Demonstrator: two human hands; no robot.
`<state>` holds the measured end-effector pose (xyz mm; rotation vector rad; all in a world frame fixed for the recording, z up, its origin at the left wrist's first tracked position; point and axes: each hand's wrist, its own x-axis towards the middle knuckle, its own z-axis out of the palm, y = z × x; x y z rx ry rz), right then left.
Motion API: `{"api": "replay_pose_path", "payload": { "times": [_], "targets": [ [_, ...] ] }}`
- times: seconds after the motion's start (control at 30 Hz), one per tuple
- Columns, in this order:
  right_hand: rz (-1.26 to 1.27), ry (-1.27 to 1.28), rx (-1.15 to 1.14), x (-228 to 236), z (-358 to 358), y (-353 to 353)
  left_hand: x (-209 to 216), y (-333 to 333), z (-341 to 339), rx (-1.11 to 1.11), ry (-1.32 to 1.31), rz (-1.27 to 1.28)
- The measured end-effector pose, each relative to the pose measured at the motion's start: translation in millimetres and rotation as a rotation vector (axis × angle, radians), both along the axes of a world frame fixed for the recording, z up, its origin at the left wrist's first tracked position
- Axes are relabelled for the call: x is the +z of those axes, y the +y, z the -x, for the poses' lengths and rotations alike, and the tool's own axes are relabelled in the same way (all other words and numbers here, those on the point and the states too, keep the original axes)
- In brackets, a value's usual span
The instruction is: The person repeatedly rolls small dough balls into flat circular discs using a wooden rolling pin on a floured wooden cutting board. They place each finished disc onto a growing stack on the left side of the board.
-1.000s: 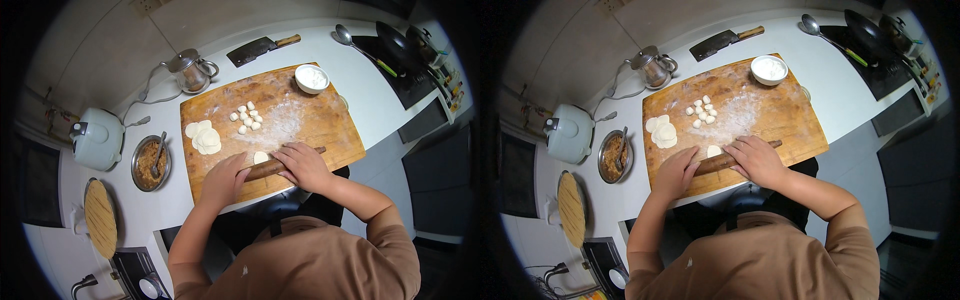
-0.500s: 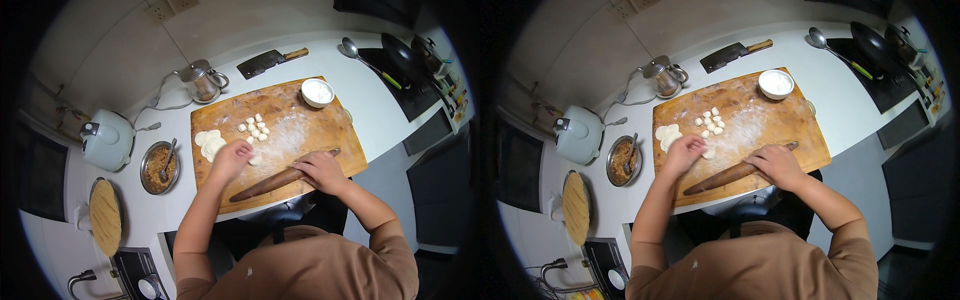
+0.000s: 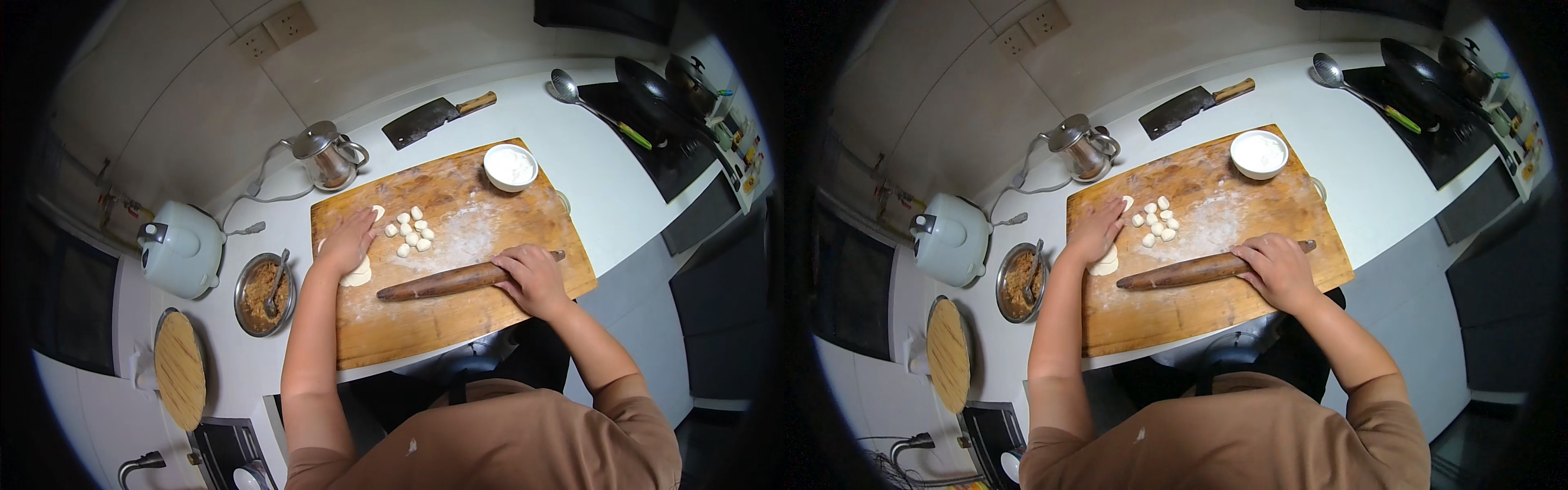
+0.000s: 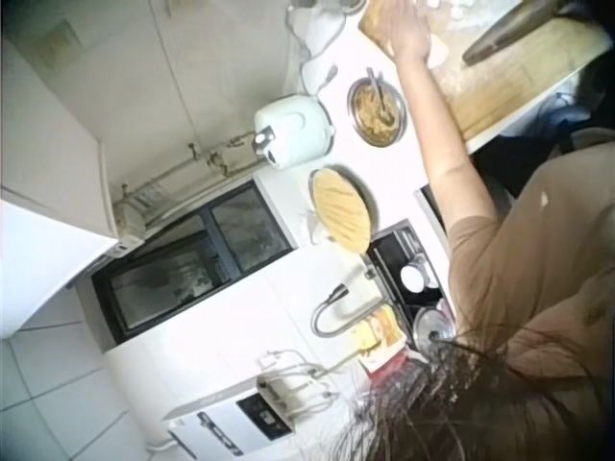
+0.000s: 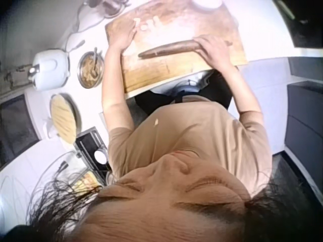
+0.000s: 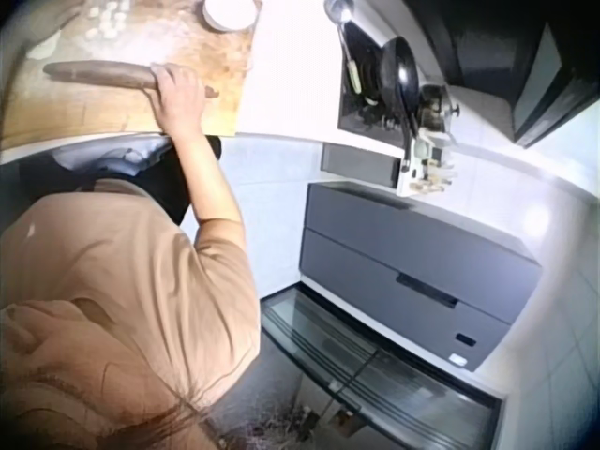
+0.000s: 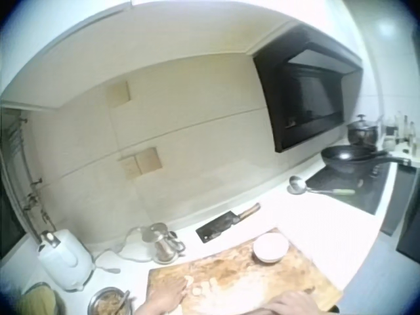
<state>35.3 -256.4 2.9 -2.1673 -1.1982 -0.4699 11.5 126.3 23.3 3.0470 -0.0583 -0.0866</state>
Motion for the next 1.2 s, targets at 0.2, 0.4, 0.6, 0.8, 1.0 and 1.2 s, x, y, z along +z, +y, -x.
{"api": "replay_pose_path", "payload": {
  "times": [0.2,0.4,0.6,0.8,1.0,1.2],
  "targets": [
    [-0.021,0.008,-0.006,-0.9,0.8,0.5,-1.4,-6.3,-22.4,0.047,0.211,0.036],
    [-0.007,0.009,0.020,-0.1,-0.4,-1.9,-4.6,-36.4,-94.3,0.023,0.204,0.136],
    [-0.002,-0.006,0.095,0.9,-1.5,-4.7,7.8,-99.9,-116.2,-0.256,0.243,0.036],
    [0.002,-0.018,0.164,1.5,-0.9,-3.8,6.6,-124.9,-50.5,-0.552,0.202,0.019],
    [0.010,-0.018,0.240,0.2,-2.5,-7.5,-7.9,-118.1,27.2,-0.602,0.139,0.027],
    [0.131,0.025,0.357,7.7,5.8,-12.3,8.6,-97.5,90.4,-0.380,0.168,0.256]
  ]
}}
